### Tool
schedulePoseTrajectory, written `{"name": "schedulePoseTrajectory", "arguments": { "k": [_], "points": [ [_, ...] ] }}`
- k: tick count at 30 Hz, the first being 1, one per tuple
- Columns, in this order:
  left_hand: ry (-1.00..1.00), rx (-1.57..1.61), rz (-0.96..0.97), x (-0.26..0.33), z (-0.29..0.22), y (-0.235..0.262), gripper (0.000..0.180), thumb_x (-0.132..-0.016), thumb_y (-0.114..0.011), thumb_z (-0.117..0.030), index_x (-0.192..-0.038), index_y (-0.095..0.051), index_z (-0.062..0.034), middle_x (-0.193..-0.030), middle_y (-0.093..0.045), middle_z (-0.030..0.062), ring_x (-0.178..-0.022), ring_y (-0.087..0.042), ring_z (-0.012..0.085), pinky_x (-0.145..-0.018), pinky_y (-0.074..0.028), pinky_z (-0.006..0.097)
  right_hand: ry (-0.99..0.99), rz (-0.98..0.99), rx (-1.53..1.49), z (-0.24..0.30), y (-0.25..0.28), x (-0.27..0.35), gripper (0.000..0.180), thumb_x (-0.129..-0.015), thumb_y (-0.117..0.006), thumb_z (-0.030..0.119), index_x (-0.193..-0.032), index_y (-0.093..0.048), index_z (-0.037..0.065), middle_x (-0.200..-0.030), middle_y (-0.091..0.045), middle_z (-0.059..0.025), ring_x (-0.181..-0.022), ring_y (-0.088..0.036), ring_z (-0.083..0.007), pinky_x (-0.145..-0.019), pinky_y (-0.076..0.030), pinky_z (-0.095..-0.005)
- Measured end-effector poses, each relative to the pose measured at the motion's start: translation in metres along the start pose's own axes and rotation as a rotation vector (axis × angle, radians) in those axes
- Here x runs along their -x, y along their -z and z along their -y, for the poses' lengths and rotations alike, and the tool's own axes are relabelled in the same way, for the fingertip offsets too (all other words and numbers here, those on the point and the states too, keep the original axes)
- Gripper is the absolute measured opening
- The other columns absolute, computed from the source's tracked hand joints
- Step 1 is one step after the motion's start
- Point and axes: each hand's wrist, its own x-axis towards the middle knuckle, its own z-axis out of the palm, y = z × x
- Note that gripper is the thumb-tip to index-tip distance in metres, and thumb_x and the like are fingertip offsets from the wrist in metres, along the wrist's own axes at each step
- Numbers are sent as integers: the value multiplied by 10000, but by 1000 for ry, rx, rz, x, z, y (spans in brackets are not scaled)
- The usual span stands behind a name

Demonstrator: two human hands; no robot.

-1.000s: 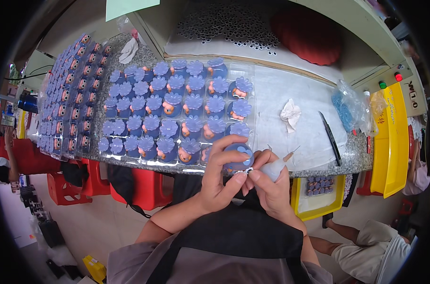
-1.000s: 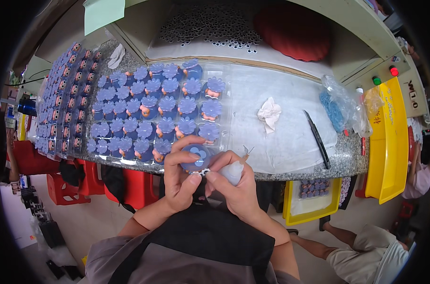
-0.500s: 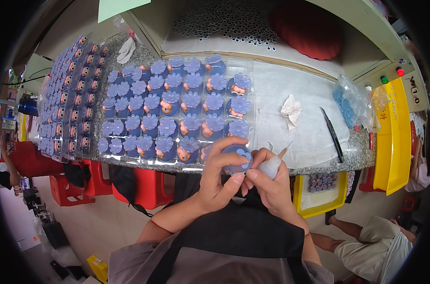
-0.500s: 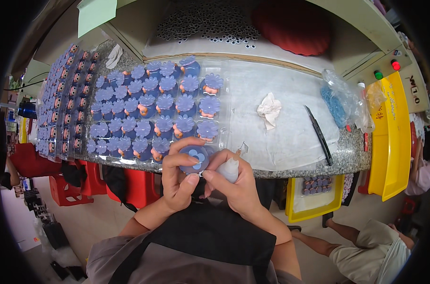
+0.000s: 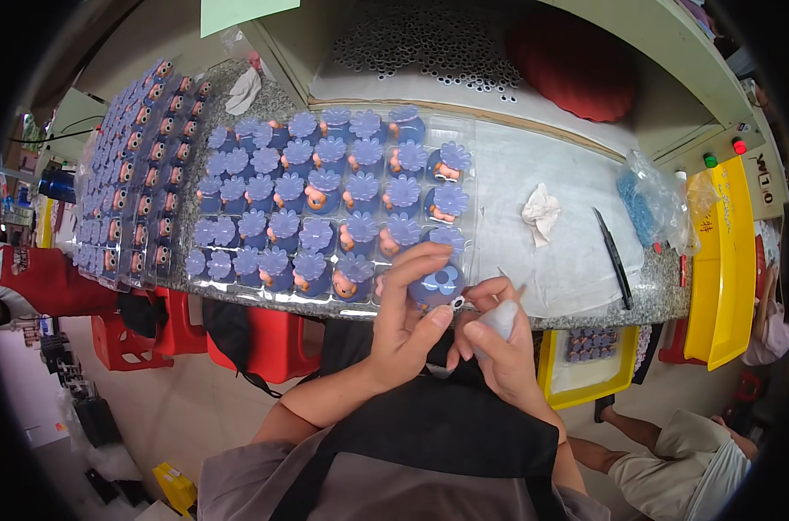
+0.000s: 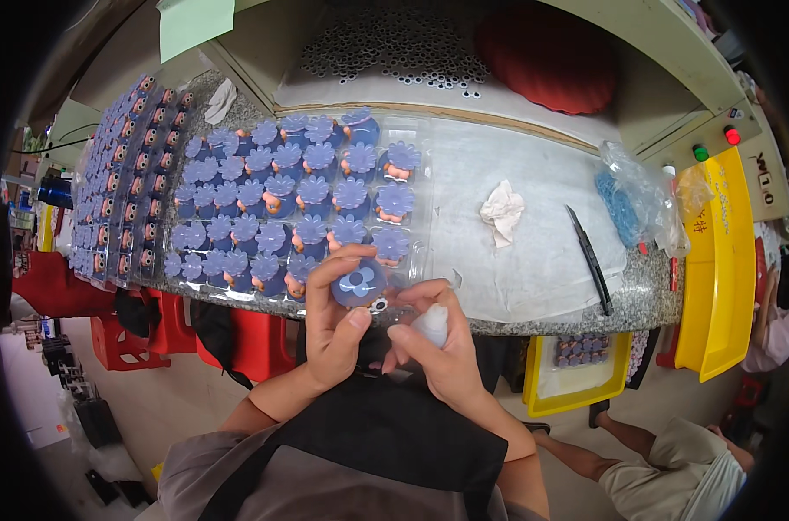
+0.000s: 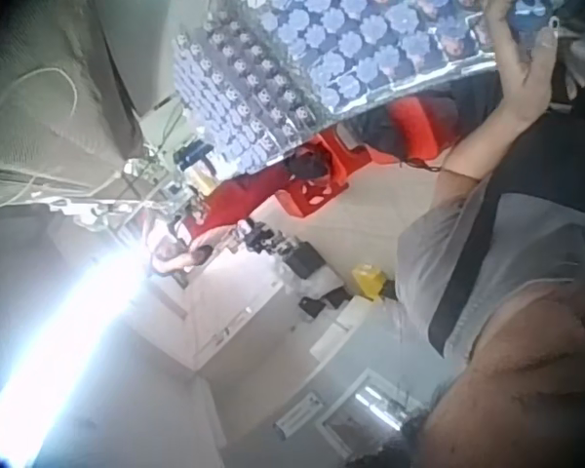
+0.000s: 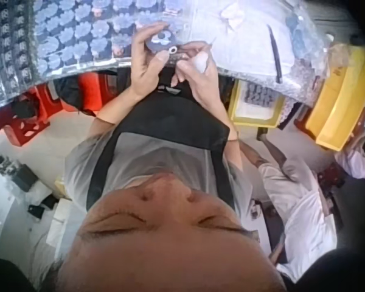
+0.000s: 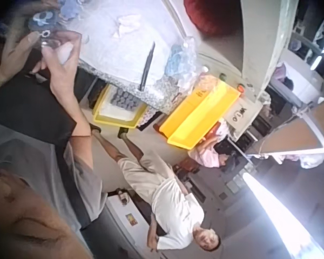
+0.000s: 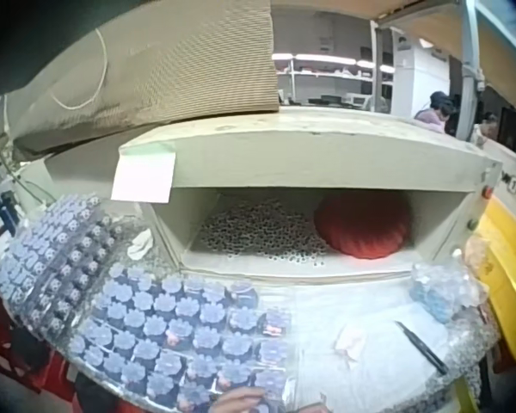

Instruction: The recorder is applying glue to small character figurines and assembling them at a workstation.

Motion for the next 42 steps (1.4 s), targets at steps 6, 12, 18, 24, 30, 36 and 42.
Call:
{"name": "schedulePoseTrajectory", "arguments": {
  "k": [6, 12, 18, 24, 30, 36, 42],
  "points": [
    [115, -29, 190, -2, -9, 1, 520, -766, -536, -21, -1226, -295, -37, -1223, -370, 169, -1138, -380, 241, -927, -337, 344, 340, -88, 251, 29, -3, 5, 368, -717, -603, 79, -991, -362, 28, -977, -476, -200, -499, -439, -123, -373, -431, -228],
    [349, 281, 171, 1, -12, -2, 661, -728, -548, 117, -1295, -238, -22, -1253, -342, 129, -1114, -433, 241, -911, -371, 337, 320, -13, 371, 52, 0, 16, 350, -704, -529, 102, -979, -321, 46, -1102, -369, -184, -608, -482, -168, -455, -454, -230],
    [259, 114, 106, 5, -3, 5, 595, -736, -593, 72, -1268, -352, -47, -1271, -333, 74, -1102, -413, 134, -852, -412, 248, 500, -147, 695, 39, 8, 29, 371, -751, -507, 50, -1100, -417, -34, -1125, -344, -159, -906, -507, -241, -605, -524, -287],
    [76, -32, 81, 5, -4, 7, 629, -691, -547, 176, -1245, -311, -6, -1244, -362, 179, -1105, -438, 228, -874, -419, 330, 693, -258, 682, 32, 27, 39, 431, -738, -569, 133, -1102, -430, -51, -991, -436, -139, -810, -529, -210, -509, -492, -257],
    [-18, -174, 100, 1, -4, 9, 612, -685, -557, 170, -1225, -336, -14, -1245, -360, 191, -1144, -397, 249, -880, -412, 337, 920, -321, 335, 34, 16, 29, 442, -681, -714, 304, -880, -409, 52, -806, -410, -66, -639, -431, -108, -505, -440, -221],
    [-97, -279, 141, 0, -2, 11, 600, -683, -588, 144, -1210, -358, -29, -1230, -376, 192, -1136, -411, 269, -877, -410, 343, 1104, -321, 508, 22, 11, 29, 484, -631, -766, 339, -824, -395, 95, -763, -395, -16, -580, -371, -74, -469, -294, -153],
    [-165, -349, 175, -2, -1, 12, 599, -675, -613, 119, -1201, -380, -46, -1216, -392, 193, -1091, -456, 291, -897, -384, 375, 1169, -57, 767, 20, 8, 29, 467, -640, -747, 347, -841, -419, 83, -766, -442, -42, -534, -410, -93, -437, -372, -190]
  ]
}}
